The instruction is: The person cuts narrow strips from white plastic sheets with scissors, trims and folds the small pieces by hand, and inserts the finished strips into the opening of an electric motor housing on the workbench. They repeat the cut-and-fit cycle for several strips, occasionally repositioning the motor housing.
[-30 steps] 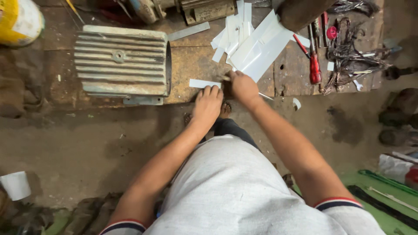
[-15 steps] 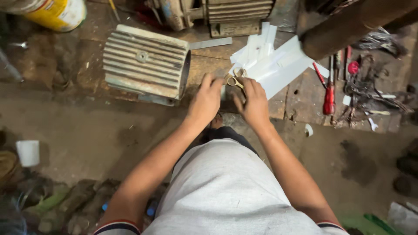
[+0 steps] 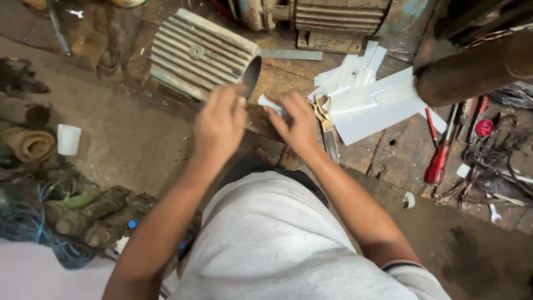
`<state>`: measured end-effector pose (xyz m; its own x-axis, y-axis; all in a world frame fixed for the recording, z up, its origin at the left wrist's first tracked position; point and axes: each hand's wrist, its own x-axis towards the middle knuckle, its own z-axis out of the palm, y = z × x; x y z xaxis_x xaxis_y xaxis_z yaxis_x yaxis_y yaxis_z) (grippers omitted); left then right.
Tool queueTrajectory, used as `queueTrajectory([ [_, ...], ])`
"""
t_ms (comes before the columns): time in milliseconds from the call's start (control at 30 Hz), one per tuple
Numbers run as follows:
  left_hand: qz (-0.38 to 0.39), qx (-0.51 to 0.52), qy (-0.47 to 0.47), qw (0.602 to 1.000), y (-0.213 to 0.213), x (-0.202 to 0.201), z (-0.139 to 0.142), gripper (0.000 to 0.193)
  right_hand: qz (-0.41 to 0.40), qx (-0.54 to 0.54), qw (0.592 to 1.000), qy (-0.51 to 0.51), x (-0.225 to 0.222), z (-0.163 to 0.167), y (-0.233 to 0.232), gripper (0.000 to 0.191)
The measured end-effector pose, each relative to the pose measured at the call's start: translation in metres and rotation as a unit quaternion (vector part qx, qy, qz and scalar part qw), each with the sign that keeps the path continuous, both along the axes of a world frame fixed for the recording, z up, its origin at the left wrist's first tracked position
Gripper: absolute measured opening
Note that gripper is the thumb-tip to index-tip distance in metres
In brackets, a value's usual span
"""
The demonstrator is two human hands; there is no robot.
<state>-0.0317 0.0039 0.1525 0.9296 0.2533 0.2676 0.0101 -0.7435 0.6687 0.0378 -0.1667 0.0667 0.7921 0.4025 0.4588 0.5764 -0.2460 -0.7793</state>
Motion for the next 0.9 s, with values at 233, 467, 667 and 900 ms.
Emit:
queueTrajectory([
  [233, 0.071, -0.031, -0.033, 0.996, 0.021, -0.031, 0.014, 0.022, -0.014, -0.003, 0.999, 0.029, 0.038, -0.042, 0.065, 0.019],
  [467, 0.158, -0.028, 0.059, 0.985, 0.038, -0.063, 0.002, 0.022, -0.041, -0.028, 0.998, -0.045, 0.045, -0.071, 0.088, 0.017],
  [667, 0.209, -0.044, 0.134, 0.968, 0.054, -0.079, -0.015, 0.024, -0.026, -0.041, 0.998, -0.03, 0.051, -0.07, 0.09, 0.027],
  [900, 0.214, -0.084, 0.106, 0.967, 0.074, -0.099, -0.023, 0.025, 0.026, -0.157, 0.984, -0.074, 0.046, -0.071, 0.06, 0.023],
])
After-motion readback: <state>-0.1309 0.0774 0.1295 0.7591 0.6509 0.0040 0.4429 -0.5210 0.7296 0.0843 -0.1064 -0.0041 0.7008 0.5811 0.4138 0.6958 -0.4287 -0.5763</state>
